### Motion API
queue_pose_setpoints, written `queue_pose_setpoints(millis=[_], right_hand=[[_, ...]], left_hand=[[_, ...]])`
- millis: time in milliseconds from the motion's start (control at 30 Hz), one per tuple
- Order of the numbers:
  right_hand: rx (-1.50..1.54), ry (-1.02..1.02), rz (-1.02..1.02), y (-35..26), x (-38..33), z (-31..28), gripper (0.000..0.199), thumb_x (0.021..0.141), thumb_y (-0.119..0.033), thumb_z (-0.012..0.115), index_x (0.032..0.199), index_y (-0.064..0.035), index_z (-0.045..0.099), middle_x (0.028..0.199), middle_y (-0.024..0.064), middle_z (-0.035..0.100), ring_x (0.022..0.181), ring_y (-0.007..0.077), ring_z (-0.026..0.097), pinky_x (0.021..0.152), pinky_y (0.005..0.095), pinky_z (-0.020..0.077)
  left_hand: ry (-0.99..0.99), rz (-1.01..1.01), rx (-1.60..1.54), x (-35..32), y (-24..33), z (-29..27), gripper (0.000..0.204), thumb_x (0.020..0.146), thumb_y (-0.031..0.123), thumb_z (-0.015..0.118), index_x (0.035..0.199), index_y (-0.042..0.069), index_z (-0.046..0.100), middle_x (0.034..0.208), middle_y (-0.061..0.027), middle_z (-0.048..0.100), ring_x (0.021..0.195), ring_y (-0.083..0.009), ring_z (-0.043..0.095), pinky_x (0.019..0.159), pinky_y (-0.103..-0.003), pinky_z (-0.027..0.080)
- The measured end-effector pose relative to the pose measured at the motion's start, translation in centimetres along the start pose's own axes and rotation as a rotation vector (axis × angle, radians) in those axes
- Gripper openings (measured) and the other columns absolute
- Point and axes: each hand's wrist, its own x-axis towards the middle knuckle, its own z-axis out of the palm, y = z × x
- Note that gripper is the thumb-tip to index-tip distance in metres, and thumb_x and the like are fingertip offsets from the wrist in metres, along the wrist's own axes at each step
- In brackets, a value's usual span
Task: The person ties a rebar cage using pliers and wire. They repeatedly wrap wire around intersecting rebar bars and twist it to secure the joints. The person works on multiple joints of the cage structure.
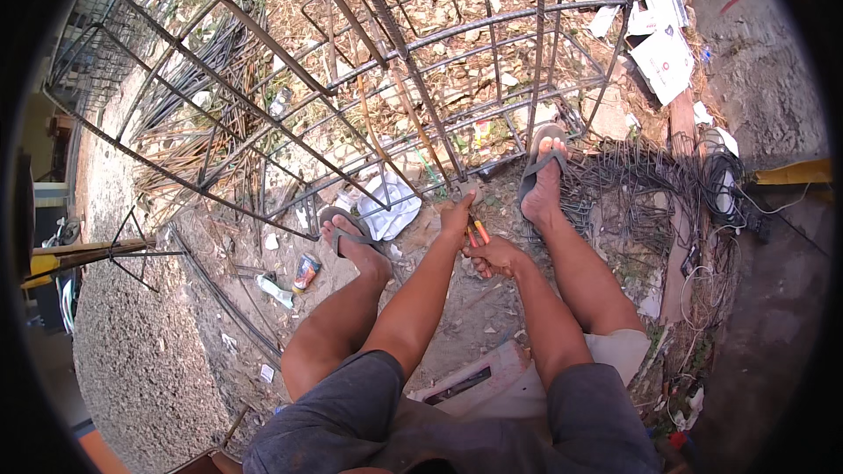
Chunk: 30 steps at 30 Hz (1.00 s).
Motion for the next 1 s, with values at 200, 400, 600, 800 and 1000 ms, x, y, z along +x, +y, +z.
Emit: queue_pose_setpoints(millis=[200,400,600,800,1000], right_hand=[[0.554,-0.339,-0.065,1.9,0.8,3.9,0.020,0.095,-0.027,0.066,0.099,-0.0080,0.059,0.074,0.0023,0.061,0.068,0.0160,0.064,0.062,0.0344,0.0527],[-0.604,0.897,-0.164,-1.8,-2.6,6.9,0.033,0.088,-0.028,0.064,0.101,0.0016,0.058,0.089,0.0205,0.070,0.087,0.0355,0.070,0.080,0.0474,0.0531],[-0.448,0.390,-0.105,-1.9,-1.3,3.8,0.040,0.090,-0.038,0.065,0.093,0.0014,0.060,0.073,0.0139,0.067,0.059,0.0240,0.066,0.050,0.0385,0.0519],[0.671,-0.508,-0.013,2.0,1.0,3.3,0.032,0.090,-0.041,0.063,0.090,-0.0085,0.060,0.057,-0.0014,0.048,0.043,0.0102,0.045,0.038,0.0239,0.0367],[0.330,0.265,-0.294,0.7,0.3,8.6,0.011,0.085,-0.016,0.055,0.082,-0.0060,0.056,0.060,0.0046,0.054,0.044,0.0149,0.051,0.038,0.0306,0.0377]], left_hand=[[-0.431,-0.212,-0.450,1.2,0.4,-3.5,0.034,0.094,0.038,0.068,0.097,0.005,0.061,0.075,-0.0041,0.062,0.057,-0.0148,0.059,0.047,-0.033,0.049],[0.146,-0.098,0.102,0.2,0.5,1.7,0.047,0.094,0.042,0.065,0.096,-0.004,0.059,0.079,-0.0122,0.065,0.063,-0.0241,0.062,0.053,-0.040,0.049],[0.274,0.262,0.412,1.5,-1.2,0.4,0.044,0.092,0.038,0.067,0.094,-0.006,0.063,0.088,-0.0168,0.067,0.069,-0.0260,0.066,0.057,-0.039,0.052],[-0.259,-0.145,-0.212,-0.6,2.3,-2.1,0.039,0.085,0.040,0.076,0.095,0.004,0.065,0.082,-0.0063,0.065,0.067,-0.0191,0.065,0.056,-0.036,0.053],[0.154,0.212,0.631,0.8,0.9,-1.2,0.084,0.089,0.047,0.064,0.134,-0.020,0.038,0.119,-0.0320,0.061,0.108,-0.0432,0.063,0.093,-0.042,0.050]])
